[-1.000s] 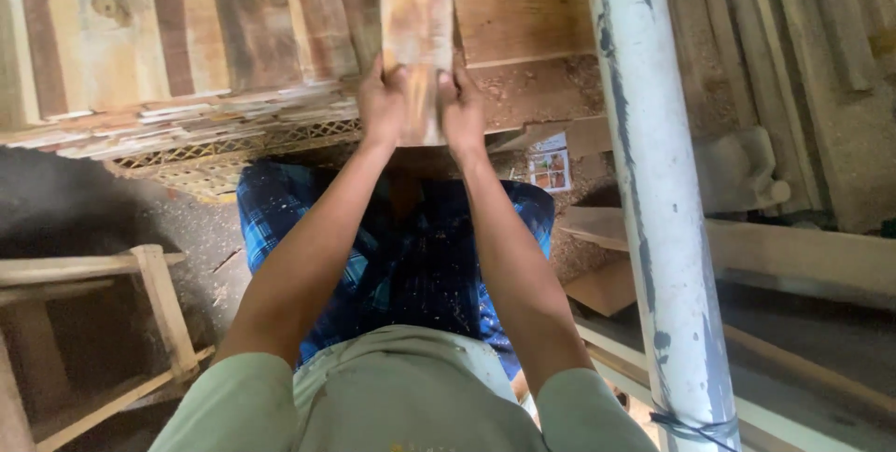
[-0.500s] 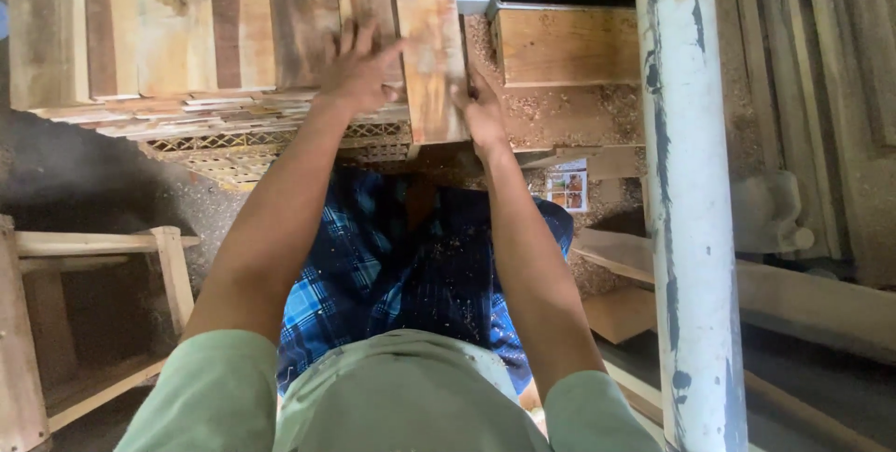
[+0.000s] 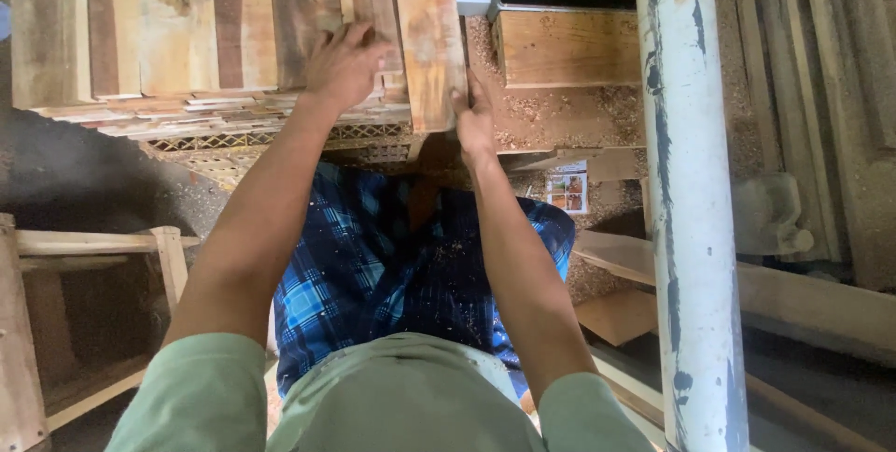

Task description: Feeding wooden boards into a thickness planer to smooth the surfaces and achieve uniform thickness.

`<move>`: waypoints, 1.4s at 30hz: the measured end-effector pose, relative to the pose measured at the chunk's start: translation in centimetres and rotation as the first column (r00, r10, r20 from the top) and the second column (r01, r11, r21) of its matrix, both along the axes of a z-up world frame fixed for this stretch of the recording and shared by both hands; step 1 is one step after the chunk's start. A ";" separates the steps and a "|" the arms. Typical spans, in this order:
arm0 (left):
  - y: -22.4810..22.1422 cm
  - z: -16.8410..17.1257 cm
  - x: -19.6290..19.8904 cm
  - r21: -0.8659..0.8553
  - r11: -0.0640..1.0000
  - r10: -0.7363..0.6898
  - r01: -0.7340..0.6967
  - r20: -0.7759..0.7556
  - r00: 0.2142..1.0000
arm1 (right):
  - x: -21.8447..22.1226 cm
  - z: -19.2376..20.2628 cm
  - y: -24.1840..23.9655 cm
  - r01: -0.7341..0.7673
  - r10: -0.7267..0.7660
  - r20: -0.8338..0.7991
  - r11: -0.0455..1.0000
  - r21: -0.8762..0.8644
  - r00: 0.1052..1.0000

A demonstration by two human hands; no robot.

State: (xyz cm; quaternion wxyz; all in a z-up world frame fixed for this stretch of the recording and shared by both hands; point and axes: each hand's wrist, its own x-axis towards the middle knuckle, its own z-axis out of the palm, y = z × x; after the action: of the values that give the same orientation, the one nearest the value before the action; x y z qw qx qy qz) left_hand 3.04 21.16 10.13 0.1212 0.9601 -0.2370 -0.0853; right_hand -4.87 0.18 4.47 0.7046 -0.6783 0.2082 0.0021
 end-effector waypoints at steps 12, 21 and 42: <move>-1.0 2.2 1.3 0.119 0.986 -0.097 0.114 -0.141 0.985 | 2.2 1.5 0.6 -0.075 0.057 -0.129 0.986 -0.146 0.990; -1.3 4.0 0.7 0.268 0.941 -0.191 0.206 -0.081 0.978 | 2.4 -0.5 -2.1 0.048 -0.056 0.013 0.942 0.331 0.998; -3.2 -2.0 0.7 -0.230 0.947 0.276 -0.223 0.234 0.932 | 2.3 -1.8 -0.8 0.047 -0.044 0.122 0.999 -0.022 0.992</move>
State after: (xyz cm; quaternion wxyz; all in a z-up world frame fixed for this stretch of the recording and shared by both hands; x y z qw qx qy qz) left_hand 3.75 17.95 8.17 0.1943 0.9682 -0.1337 0.0835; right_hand -2.52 -0.66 2.71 0.7072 -0.6811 0.1806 -0.0579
